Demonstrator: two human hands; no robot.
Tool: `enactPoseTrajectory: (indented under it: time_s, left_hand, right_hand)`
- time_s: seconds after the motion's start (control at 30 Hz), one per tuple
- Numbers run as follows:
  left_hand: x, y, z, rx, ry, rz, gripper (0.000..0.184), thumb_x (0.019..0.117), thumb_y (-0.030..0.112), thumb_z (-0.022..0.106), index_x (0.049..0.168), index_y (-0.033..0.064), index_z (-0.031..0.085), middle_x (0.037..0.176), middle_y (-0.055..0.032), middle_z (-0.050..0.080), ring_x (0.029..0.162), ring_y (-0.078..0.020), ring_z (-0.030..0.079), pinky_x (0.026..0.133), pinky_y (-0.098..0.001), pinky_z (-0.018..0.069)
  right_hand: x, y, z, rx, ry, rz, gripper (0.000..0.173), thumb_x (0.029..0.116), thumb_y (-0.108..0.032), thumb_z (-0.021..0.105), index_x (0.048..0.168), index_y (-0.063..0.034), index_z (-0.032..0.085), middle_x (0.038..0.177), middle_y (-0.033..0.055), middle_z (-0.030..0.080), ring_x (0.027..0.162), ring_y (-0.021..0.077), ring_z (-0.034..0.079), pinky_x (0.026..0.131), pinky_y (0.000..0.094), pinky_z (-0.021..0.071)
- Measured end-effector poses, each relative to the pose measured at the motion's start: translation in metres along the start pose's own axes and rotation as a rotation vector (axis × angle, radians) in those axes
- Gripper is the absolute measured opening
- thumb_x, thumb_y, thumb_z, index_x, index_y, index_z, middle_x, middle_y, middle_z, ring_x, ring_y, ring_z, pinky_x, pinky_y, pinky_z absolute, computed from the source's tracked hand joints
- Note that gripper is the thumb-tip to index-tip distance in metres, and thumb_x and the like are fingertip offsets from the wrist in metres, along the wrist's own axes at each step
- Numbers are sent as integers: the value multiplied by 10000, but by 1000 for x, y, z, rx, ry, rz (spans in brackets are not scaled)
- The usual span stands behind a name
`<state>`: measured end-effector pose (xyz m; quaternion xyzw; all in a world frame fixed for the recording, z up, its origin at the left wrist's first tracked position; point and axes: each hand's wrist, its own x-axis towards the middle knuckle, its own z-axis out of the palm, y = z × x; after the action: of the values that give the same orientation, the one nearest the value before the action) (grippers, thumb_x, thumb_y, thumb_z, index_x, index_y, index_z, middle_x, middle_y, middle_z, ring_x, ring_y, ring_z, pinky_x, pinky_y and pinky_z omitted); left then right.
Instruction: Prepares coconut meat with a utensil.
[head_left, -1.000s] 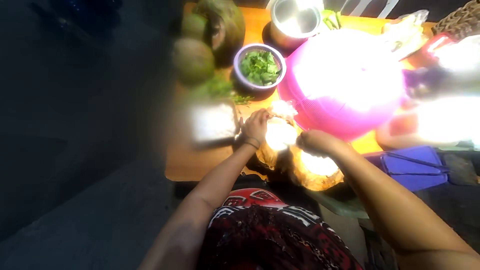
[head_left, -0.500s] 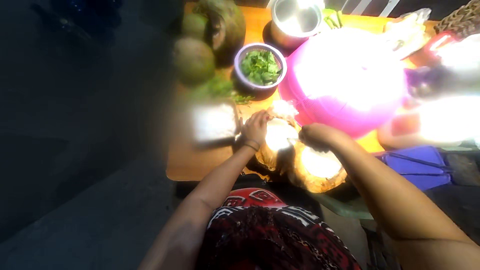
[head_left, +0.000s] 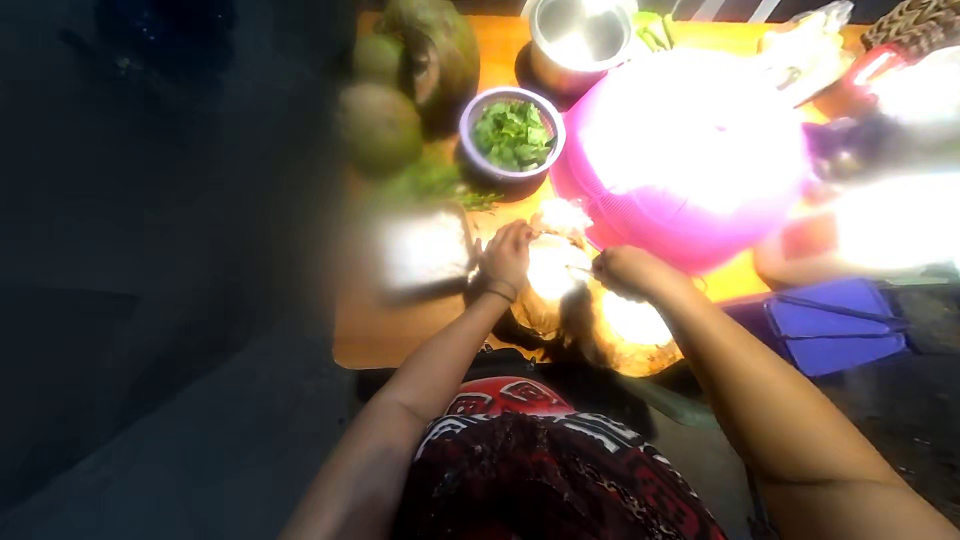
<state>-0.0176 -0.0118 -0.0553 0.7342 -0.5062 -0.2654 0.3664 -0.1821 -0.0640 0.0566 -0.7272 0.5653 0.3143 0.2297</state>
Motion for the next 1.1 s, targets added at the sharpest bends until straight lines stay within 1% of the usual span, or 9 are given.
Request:
enactPoseTrajectory:
  time_s: [0.2,0.23,0.3,0.37,0.53,0.6,0.7,0.83,1.1]
  left_hand:
    - [-3,-3,0,-22,14,14,330,1087,270,488,1349,178,666,1375,-46,656,1301,-236,597,1194,-613,252]
    - [-3,-2,0,-24,19,22,332,1087,273,486,1345,172,668,1367,-50,660,1294,-239,601,1188,-611,262]
    - [-3,-3,0,-25,48,48,331,1083,268,491,1332,157,679,1345,-61,673,1272,-251,616,1172,-623,279]
    - [-4,-3,0,-21,44,49,330,1081,266,492,1332,158,678,1351,-63,669,1282,-252,608,1177,-629,265]
    - [-5,-4,1,-20,61,59,334,1083,273,493,1327,146,680,1344,-64,675,1271,-246,616,1163,-606,297]
    - [-4,-7,3,-24,82,85,342,1080,285,497,1329,138,678,1323,-72,687,1234,-255,639,1130,-584,361]
    - [-2,-13,2,-64,80,112,348,1077,281,504,1332,114,673,1298,-100,692,1167,-272,662,1023,-525,466]
    - [-1,-10,-1,-131,30,58,339,1082,251,505,1348,101,652,1273,-118,690,1131,-255,673,989,-478,513]
    - [-4,-2,-2,-118,49,53,345,1090,230,490,1345,55,643,1308,-140,673,1187,-235,652,1042,-427,486]
  right_hand:
    - [-17,-6,-1,-6,-130,-49,184,1057,-172,568,1062,-39,695,801,149,661,655,271,650,632,461,553]
    - [-13,-5,-4,4,-79,-62,196,1054,-170,575,1062,-33,714,814,161,670,677,290,655,646,483,553]
    - [-2,-5,-5,12,41,-62,191,1026,-120,587,1082,9,716,1011,256,700,944,438,691,803,641,540]
    - [3,0,8,10,49,-66,198,1019,-116,594,1114,19,702,1110,285,689,1077,481,665,869,690,512]
    - [-25,-9,3,-25,-131,-71,174,1037,-161,589,1076,-24,690,918,186,685,796,342,687,726,542,557]
    - [-20,-7,-4,-16,-61,-85,184,1036,-169,594,1065,-24,703,943,199,693,847,366,691,750,579,549]
    - [-3,-5,4,55,66,-51,189,1015,-111,594,1104,20,696,1151,276,682,1129,482,647,881,692,507]
    - [-2,9,28,55,8,-123,202,1016,-178,617,1104,-21,710,1127,242,695,1115,451,658,875,681,513]
    - [-41,14,6,125,36,-183,198,1025,-217,612,1119,-110,750,1076,195,714,1048,409,677,852,652,519]
